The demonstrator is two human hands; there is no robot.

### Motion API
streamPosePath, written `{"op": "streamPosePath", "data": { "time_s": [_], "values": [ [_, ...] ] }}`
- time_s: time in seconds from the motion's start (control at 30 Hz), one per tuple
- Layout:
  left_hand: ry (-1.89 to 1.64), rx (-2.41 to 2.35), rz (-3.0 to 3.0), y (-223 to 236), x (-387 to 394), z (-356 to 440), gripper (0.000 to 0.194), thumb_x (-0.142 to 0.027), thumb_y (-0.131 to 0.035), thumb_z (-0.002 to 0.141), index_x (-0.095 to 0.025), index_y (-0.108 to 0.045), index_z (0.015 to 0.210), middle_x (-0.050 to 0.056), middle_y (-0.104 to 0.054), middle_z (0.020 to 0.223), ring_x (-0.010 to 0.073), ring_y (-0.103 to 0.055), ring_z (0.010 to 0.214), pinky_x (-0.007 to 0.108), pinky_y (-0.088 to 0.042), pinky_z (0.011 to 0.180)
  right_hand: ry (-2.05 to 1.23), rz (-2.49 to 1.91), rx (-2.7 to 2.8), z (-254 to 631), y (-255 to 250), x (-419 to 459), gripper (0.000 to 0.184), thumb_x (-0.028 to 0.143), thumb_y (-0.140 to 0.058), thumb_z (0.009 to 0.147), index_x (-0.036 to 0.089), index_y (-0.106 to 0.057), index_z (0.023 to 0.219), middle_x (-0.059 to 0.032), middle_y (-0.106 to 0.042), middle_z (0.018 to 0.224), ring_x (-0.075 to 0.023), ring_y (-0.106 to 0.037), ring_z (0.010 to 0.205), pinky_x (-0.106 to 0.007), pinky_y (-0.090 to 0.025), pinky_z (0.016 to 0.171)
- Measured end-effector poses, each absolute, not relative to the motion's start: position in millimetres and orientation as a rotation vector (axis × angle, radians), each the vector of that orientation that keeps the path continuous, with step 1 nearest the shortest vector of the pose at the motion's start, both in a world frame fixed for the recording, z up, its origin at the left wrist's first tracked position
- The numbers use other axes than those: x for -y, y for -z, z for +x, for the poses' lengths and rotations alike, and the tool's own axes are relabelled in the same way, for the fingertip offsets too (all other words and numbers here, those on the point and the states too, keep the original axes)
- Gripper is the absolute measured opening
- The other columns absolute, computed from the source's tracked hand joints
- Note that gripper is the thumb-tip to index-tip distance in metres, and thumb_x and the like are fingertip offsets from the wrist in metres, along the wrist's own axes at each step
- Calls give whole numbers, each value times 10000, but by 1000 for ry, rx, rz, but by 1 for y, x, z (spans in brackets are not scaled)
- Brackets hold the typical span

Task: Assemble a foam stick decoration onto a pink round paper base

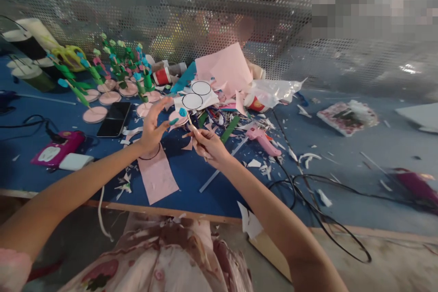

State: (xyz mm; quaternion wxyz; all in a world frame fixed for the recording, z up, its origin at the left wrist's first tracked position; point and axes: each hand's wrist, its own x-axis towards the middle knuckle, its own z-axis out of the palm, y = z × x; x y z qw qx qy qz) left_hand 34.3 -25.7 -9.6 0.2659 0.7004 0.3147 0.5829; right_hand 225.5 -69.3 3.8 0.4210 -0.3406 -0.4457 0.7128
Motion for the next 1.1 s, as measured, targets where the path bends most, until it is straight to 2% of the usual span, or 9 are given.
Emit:
{"op": "streamPosePath", "data": {
  "time_s": [0.17, 0.33, 0.53, 0.8, 0.93, 1.1],
  "values": [
    [-1607, -907, 2125, 6, 28, 32, 589, -542, -681, 666, -267, -568, 1175, 74, -585, 1237, 281, -407, 1277, 470, -251, 1111, -1810, -925, 1093, 222, 1, 71, 372, 486, -717, 650, 139, -624, 751, 47, -559, 503, -15, -339, 287, -169, -205, 258],
    [-1538, -867, 2165, 4, 30, 34, 461, -464, -685, 703, -298, -602, 1125, 51, -642, 1143, 256, -458, 1227, 483, -283, 1092, -1780, -969, 1112, 217, -1, 73, 417, 526, -720, 618, 130, -619, 702, 40, -564, 475, -26, -370, 269, -164, -199, 234],
    [-1551, -799, 2233, 6, 28, 34, 432, -366, -684, 738, -286, -585, 1151, 64, -646, 1135, 239, -493, 1194, 477, -367, 1048, -1792, -1054, 1161, 215, -3, 74, 424, 536, -694, 647, 121, -614, 680, 25, -575, 468, -29, -370, 244, -163, -181, 217],
    [-1475, -778, 2305, 8, 24, 34, 226, -288, -629, 795, -273, -656, 1018, 36, -683, 1083, 231, -520, 1170, 512, -381, 1020, -1810, -1036, 1185, 217, 4, 73, 415, 519, -713, 622, 122, -630, 710, 34, -580, 476, -19, -344, 233, -164, -133, 212],
    [-1489, -753, 2262, 10, 23, 32, 234, -253, -642, 784, -282, -665, 1015, 35, -685, 1078, 227, -524, 1156, 498, -372, 1019, -1817, -1008, 1202, 219, 7, 72, 399, 506, -701, 645, 122, -638, 731, 32, -584, 475, -16, -326, 221, -163, -124, 218],
    [-1496, -766, 2357, 13, 20, 30, 255, -237, -615, 803, -278, -656, 1051, 36, -688, 1078, 216, -552, 1098, 459, -426, 959, -1810, -990, 1212, 219, 6, 72, 416, 521, -695, 647, 119, -646, 745, 32, -577, 458, -13, -310, 215, -158, -132, 229]
  ]
}}
